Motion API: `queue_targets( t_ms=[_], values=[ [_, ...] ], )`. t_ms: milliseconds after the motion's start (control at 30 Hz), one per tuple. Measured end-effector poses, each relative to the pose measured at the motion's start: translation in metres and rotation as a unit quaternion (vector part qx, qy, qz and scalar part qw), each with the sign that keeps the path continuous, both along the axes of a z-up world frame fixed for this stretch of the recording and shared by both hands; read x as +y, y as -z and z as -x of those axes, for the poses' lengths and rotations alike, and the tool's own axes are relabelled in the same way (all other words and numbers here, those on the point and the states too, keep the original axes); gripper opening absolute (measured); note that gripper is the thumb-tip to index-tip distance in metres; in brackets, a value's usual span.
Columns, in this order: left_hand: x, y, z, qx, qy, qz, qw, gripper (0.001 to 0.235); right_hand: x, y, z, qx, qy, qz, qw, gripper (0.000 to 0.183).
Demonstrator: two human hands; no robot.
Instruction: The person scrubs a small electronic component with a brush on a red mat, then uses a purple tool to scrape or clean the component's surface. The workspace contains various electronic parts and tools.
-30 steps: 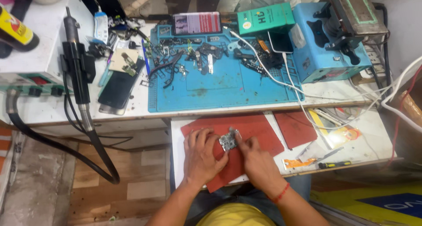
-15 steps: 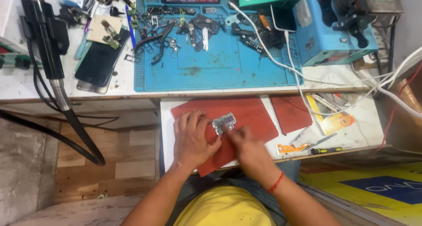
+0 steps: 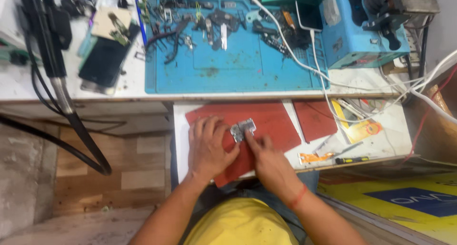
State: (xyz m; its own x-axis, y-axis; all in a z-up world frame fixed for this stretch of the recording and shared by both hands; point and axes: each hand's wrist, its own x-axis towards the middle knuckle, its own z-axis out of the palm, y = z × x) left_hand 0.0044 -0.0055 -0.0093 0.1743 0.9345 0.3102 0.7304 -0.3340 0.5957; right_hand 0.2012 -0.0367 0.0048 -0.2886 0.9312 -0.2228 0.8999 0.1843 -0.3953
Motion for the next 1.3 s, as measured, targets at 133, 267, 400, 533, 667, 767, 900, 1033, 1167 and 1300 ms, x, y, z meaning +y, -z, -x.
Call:
queue_targets(
  t_ms=[133, 267, 400, 533, 667, 767, 900, 1033, 1167, 1300],
  values=[
    [0.000, 0.001, 0.001, 0.006, 0.002, -0.005, 1.000, 0.048, 0.003, -0.002, 0.002, 0.014, 0.053, 0.011, 0.998, 0.069],
    [0.000, -0.001, 0.001, 0.006, 0.013, -0.008, 1.000, 0.049, 0.008, 0.002, 0.002, 0.008, 0.017, -0.011, 1.000, 0.066],
    [-0.002, 0.004, 0.001, 0.003, 0.015, 0.009, 1.000, 0.053, 0.011, 0.004, -0.010, -0.018, 0.083, -0.078, 0.993, 0.060],
    [0.000, 0.003, 0.001, 0.015, 0.015, -0.002, 1.000, 0.051, 0.007, 0.004, -0.013, 0.071, -0.021, -0.093, 0.993, 0.067],
    [-0.001, 0.003, 0.001, 0.012, 0.021, -0.009, 1.000, 0.048, 0.010, 0.000, -0.012, 0.004, 0.021, -0.060, 0.998, 0.069],
    [0.000, 0.000, 0.006, 0.000, 0.016, 0.007, 1.000, 0.049, 0.015, -0.005, -0.001, 0.021, -0.025, -0.041, 0.999, 0.068],
    [-0.002, 0.004, -0.001, -0.006, 0.013, 0.006, 1.000, 0.052, 0.014, -0.012, -0.001, -0.028, 0.037, -0.042, 0.998, 0.065],
    [-0.001, 0.004, 0.005, -0.005, 0.016, -0.003, 1.000, 0.055, 0.018, -0.010, 0.011, 0.007, -0.016, -0.036, 0.999, 0.071],
    [-0.003, 0.006, -0.002, -0.008, 0.013, 0.006, 1.000, 0.054, 0.015, -0.007, 0.001, 0.020, -0.004, -0.018, 1.000, 0.069],
    [0.000, 0.000, 0.002, 0.017, 0.023, 0.006, 1.000, 0.050, 0.012, -0.004, -0.003, 0.024, 0.052, -0.035, 0.998, 0.065]
  ],
)
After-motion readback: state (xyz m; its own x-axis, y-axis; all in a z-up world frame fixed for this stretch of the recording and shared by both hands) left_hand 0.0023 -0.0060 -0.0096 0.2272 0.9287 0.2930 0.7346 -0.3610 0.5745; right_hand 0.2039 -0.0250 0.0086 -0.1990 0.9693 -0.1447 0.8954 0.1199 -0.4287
